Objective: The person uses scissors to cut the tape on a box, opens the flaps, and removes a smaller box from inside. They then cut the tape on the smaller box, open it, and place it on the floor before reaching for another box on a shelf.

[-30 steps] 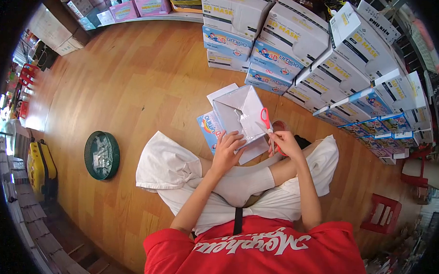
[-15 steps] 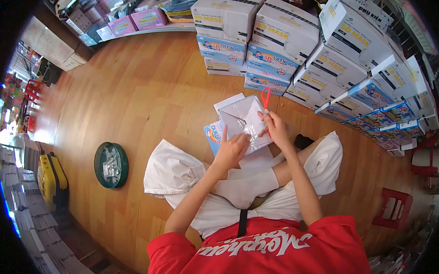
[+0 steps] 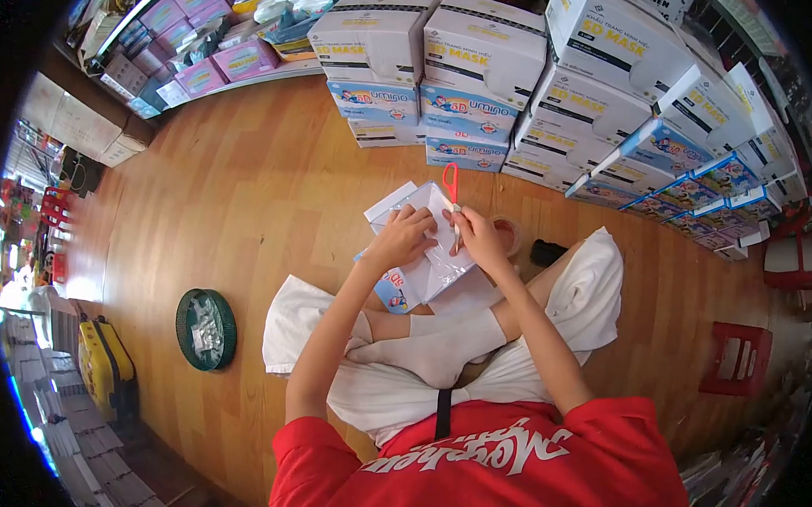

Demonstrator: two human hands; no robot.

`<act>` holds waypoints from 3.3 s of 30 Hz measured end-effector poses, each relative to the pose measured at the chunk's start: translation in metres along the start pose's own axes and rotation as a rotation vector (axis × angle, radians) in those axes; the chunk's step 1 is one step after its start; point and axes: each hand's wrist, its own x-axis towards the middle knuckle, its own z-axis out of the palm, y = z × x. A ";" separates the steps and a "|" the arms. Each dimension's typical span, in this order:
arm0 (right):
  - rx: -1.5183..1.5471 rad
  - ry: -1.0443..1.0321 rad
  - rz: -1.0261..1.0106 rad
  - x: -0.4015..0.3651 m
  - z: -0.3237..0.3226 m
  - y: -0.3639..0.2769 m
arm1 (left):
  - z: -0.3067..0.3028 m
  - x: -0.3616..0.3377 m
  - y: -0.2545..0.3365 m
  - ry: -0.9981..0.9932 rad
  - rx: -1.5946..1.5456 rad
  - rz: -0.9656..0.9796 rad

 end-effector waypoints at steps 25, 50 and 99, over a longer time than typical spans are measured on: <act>-0.010 -0.015 -0.010 0.000 0.007 -0.027 | 0.008 -0.012 -0.019 0.023 -0.466 -0.222; -0.259 0.013 -0.006 -0.063 -0.013 -0.001 | 0.009 -0.024 0.001 0.603 0.292 -0.596; -0.843 0.103 -0.251 -0.030 0.035 -0.028 | 0.036 -0.023 -0.009 0.784 0.246 -0.688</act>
